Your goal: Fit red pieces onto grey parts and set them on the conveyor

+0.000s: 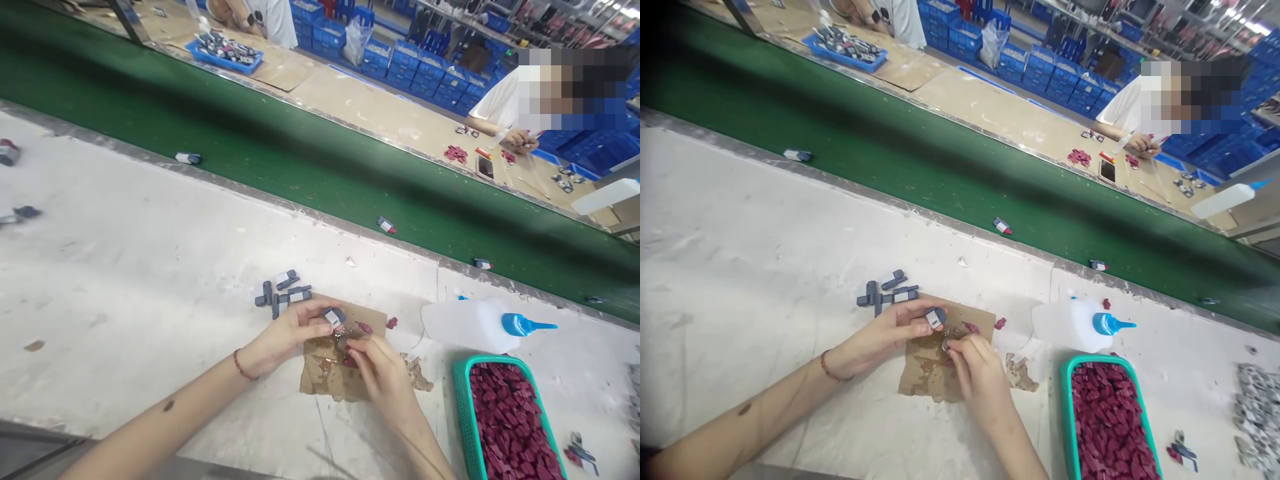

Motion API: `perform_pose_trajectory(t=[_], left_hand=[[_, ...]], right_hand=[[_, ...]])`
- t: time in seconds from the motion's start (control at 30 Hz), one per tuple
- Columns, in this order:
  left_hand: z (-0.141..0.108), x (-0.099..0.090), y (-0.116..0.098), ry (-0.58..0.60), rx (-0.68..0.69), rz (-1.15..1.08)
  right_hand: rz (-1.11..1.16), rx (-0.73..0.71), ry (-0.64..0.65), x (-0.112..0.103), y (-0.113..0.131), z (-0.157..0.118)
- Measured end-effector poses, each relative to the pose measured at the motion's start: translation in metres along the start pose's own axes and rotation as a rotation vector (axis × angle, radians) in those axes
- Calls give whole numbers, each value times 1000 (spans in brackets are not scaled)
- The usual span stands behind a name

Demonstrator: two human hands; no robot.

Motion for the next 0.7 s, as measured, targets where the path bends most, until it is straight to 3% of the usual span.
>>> perform_pose_trajectory(t=[0.2,0.47,0.57,0.7], left_hand=[[4,-5,4,-31,44,97],[6,-2,10,-52,175,234],[6,-3,14,-62,233,302],[4,-2,17,-71,272,470]], right_hand=[[-210,-95,121,11,-5,7],[-137,-49,118,8,-6,9],[62,64,67,2,-10,9],[383,350,-167,-4,-19,5]])
Point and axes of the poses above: each hand's wrist, its own z-axis towards the middle knuckle, its own x-axis out of the palm, y = z × x, the point moved 1 cm from there along z, towards the middle knuckle, and after that the axes turned 15 degrees about -x, right-handed, at the moved point
